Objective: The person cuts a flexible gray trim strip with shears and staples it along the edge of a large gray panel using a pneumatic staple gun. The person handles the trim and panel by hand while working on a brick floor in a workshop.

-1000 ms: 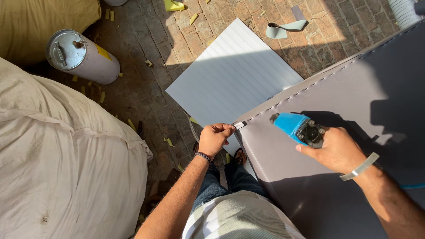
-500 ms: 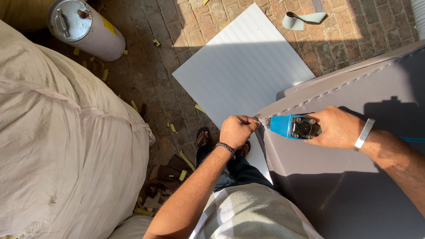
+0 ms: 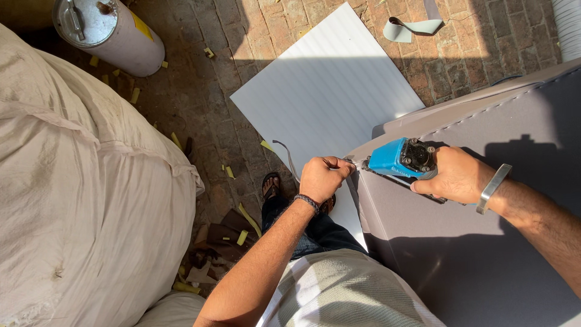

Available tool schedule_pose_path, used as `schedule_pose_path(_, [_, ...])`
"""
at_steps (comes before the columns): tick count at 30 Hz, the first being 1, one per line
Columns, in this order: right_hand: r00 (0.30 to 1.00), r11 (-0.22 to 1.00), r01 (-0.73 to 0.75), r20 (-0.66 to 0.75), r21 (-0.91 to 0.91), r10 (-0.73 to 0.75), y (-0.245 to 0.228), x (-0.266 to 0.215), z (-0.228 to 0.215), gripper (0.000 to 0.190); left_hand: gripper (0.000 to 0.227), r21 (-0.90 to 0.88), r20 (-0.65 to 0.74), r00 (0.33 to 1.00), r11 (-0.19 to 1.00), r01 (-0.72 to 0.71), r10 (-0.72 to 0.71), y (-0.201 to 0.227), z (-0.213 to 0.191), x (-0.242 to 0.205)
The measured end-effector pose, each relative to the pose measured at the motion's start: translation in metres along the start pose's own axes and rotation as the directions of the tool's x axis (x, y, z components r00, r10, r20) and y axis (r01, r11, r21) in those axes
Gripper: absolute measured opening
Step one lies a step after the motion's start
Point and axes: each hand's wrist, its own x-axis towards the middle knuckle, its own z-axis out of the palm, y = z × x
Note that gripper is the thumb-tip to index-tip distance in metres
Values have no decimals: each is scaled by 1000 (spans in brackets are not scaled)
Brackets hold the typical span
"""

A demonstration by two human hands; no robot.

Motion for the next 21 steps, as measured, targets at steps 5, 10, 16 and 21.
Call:
schedule_pose_path(5, [995, 991, 1, -95, -130, -13, -5, -3, 6, 28, 20, -14, 14, 1000, 1000, 14, -14, -3, -1, 3])
schedule_pose_path(10, [994, 981, 43, -93, -189, -62, -9, 3, 4, 28, 20, -9, 22, 1000, 1000, 15, -15, -7, -2, 5])
schedule_pose_path(16, [988, 984, 73, -123, -164, -94, -2, -9, 9, 29, 24, -33, 38, 999, 999, -14, 15, -15, -1, 8])
schedule_pose_path(21, [992, 922, -38, -98, 384, 82, 12, -36, 43, 25, 28, -10, 7, 987, 987, -162, 162, -23, -1, 13])
